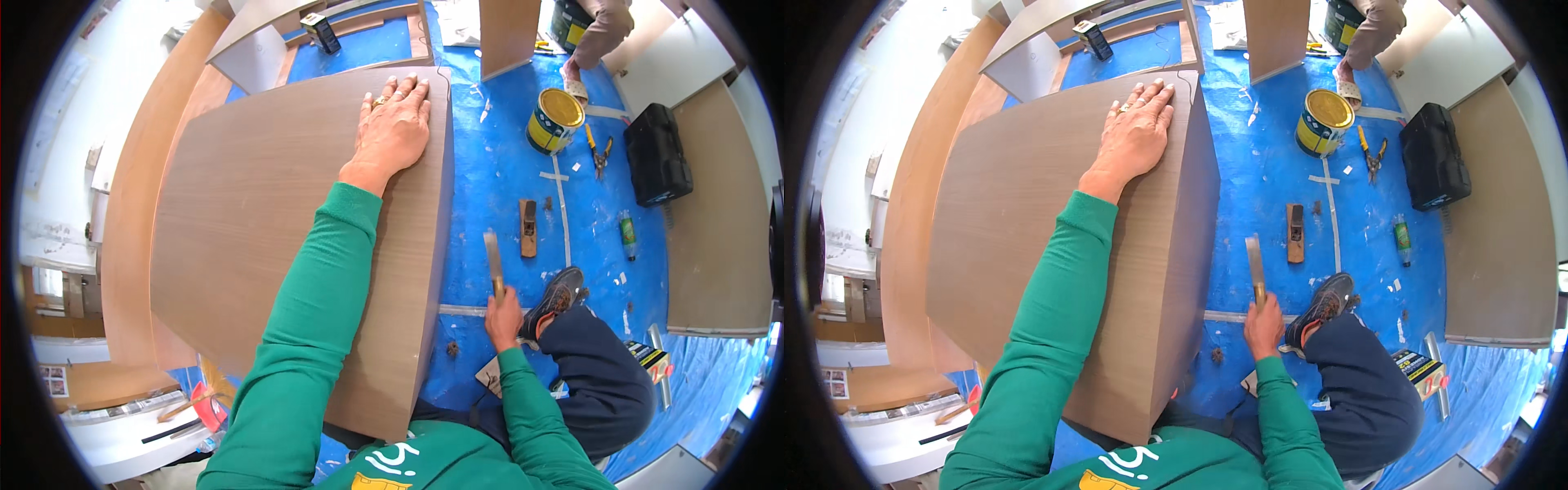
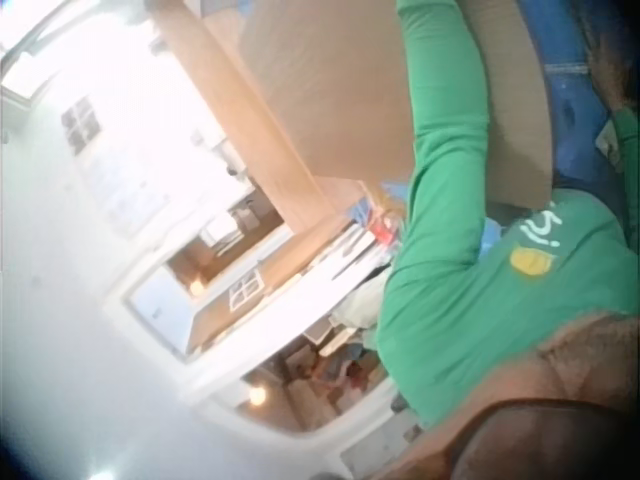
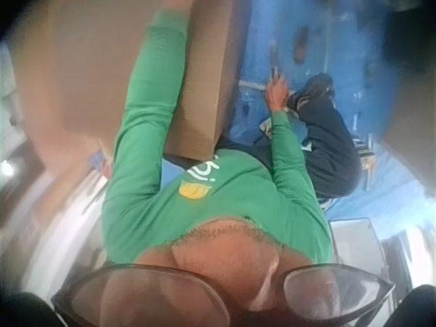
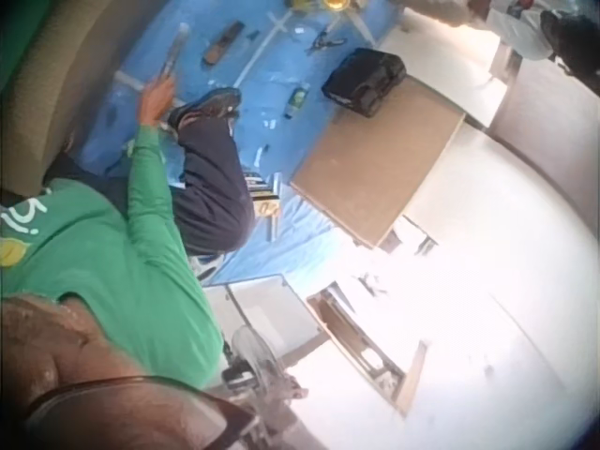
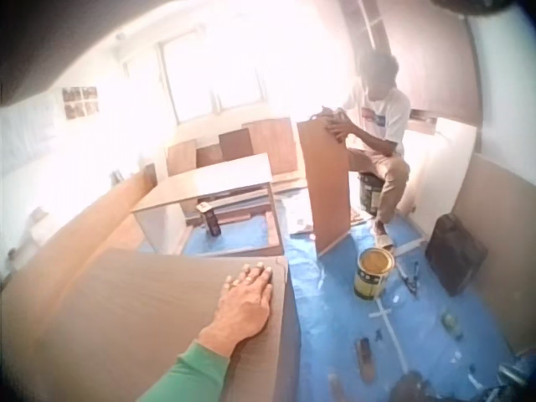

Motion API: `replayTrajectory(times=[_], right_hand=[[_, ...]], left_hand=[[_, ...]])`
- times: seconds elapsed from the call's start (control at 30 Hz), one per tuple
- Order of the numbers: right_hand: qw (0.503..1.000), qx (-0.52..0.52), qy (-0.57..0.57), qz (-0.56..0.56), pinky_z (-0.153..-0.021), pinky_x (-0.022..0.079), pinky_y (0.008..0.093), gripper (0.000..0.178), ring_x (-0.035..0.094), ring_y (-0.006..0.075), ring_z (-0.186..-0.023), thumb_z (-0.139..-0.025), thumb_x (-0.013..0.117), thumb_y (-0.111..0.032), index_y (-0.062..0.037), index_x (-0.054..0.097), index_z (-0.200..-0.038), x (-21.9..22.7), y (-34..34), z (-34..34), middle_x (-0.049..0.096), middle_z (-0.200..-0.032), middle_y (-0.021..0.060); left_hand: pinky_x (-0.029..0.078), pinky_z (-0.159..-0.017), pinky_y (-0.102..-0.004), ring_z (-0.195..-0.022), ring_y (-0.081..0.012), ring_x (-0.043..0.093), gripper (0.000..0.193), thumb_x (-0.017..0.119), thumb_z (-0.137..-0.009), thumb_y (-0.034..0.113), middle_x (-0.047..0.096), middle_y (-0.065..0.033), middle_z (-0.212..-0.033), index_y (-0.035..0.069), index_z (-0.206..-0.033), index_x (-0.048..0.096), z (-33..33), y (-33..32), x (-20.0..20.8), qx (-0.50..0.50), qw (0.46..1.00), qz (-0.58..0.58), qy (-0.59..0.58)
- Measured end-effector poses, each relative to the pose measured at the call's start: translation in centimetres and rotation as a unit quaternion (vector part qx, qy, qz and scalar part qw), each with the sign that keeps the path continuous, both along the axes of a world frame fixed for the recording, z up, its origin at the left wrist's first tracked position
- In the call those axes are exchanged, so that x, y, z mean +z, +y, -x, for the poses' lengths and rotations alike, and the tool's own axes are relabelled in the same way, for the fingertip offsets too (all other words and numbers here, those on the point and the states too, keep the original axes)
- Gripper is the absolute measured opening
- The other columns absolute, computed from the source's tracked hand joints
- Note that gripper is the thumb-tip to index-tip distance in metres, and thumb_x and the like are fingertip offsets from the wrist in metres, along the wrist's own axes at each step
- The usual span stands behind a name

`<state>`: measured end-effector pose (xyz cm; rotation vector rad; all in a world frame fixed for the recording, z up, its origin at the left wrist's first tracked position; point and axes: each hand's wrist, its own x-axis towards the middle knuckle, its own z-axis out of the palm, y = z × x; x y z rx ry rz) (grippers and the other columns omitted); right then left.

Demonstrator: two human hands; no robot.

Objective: The person shaves the edges of a wooden cabinet piece using a small plane and a scraper tool, then sands the corner.

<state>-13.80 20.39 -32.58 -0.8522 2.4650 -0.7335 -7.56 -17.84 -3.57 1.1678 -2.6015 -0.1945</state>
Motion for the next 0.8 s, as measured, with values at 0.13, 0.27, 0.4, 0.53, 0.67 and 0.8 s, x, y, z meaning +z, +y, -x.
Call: replayTrajectory(times=[0.13, 0.27, 0.4, 0.53, 0.67, 0.8], right_hand=[[1.000, -0.015, 0.015, -0.020, -0.099, 0.055, 0.0632, 0.047, 0.070, 0.0537, -0.118, -0.106, 0.072, -0.023, -0.0023, 0.058, -0.145, -6.3, 3.4, -1.0, 0.071, -0.133, 0.0305], [0.998, -0.007, -0.018, -0.056, -0.100, 0.055, 0.0631, 0.044, 0.069, 0.0537, -0.119, -0.105, 0.074, -0.024, -0.0021, 0.058, -0.140, -8.2, 4.3, -1.6, 0.070, -0.131, 0.0307], [0.996, 0.000, -0.027, -0.087, -0.100, 0.055, 0.0622, 0.041, 0.068, 0.0526, -0.118, -0.104, 0.075, -0.026, -0.0018, 0.061, -0.135, -9.8, 3.8, -1.1, 0.068, -0.128, 0.0290], [0.993, 0.026, 0.060, -0.095, -0.102, 0.054, 0.0596, 0.047, 0.065, 0.0491, -0.121, -0.103, 0.078, -0.032, 0.0003, 0.066, -0.135, -12.0, 4.3, 0.1, 0.065, -0.129, 0.0249], [0.984, -0.067, 0.160, -0.042, -0.110, 0.051, 0.0575, 0.071, 0.061, 0.0471, -0.131, -0.102, 0.081, -0.043, 0.0032, 0.059, -0.151, -11.0, -0.6, 4.1, 0.063, -0.139, 0.0253], [0.972, -0.106, 0.197, -0.073, -0.113, 0.050, 0.0587, 0.086, 0.059, 0.0471, -0.137, -0.102, 0.081, -0.050, 0.0035, 0.050, -0.161, -9.7, -5.3, 9.9, 0.060, -0.148, 0.0254]], left_hand=[[0.022, -0.140, -0.0571, -0.172, -0.0334, 0.031, 0.053, 0.045, -0.122, 0.037, 0.046, -0.0047, -0.181, 0.030, -0.174, 0.049, 1.4, -0.2, -0.1, -0.023, 0.998, 0.046, -0.031], [0.027, -0.138, -0.0577, -0.169, -0.0362, 0.039, 0.044, 0.057, -0.119, 0.034, 0.059, -0.0064, -0.171, 0.031, -0.162, 0.066, -0.4, -1.3, -0.4, -0.090, 0.993, 0.068, 0.041], [0.033, -0.134, -0.0569, -0.158, -0.0376, 0.054, 0.036, 0.063, -0.115, 0.037, 0.074, -0.0040, -0.155, 0.026, -0.145, 0.081, 0.7, -2.2, -1.0, -0.142, 0.978, 0.020, 0.152], [0.051, -0.122, -0.0437, -0.141, -0.0299, 0.069, 0.026, 0.080, -0.106, 0.032, 0.080, -0.0066, -0.145, 0.017, -0.125, 0.090, 2.0, -2.8, -0.4, -0.155, 0.948, -0.105, 0.259], [0.056, -0.119, -0.0363, -0.135, -0.0216, 0.070, 0.019, 0.086, -0.102, 0.018, 0.080, -0.0039, -0.134, 0.013, -0.119, 0.091, 2.1, -4.4, 0.4, -0.158, 0.943, -0.142, 0.255], [0.056, -0.118, -0.0358, -0.133, -0.0190, 0.069, 0.018, 0.082, -0.105, 0.018, 0.079, -0.0004, -0.133, 0.014, -0.120, 0.091, 2.4, -3.4, 0.4, -0.117, 0.951, -0.159, 0.237]])
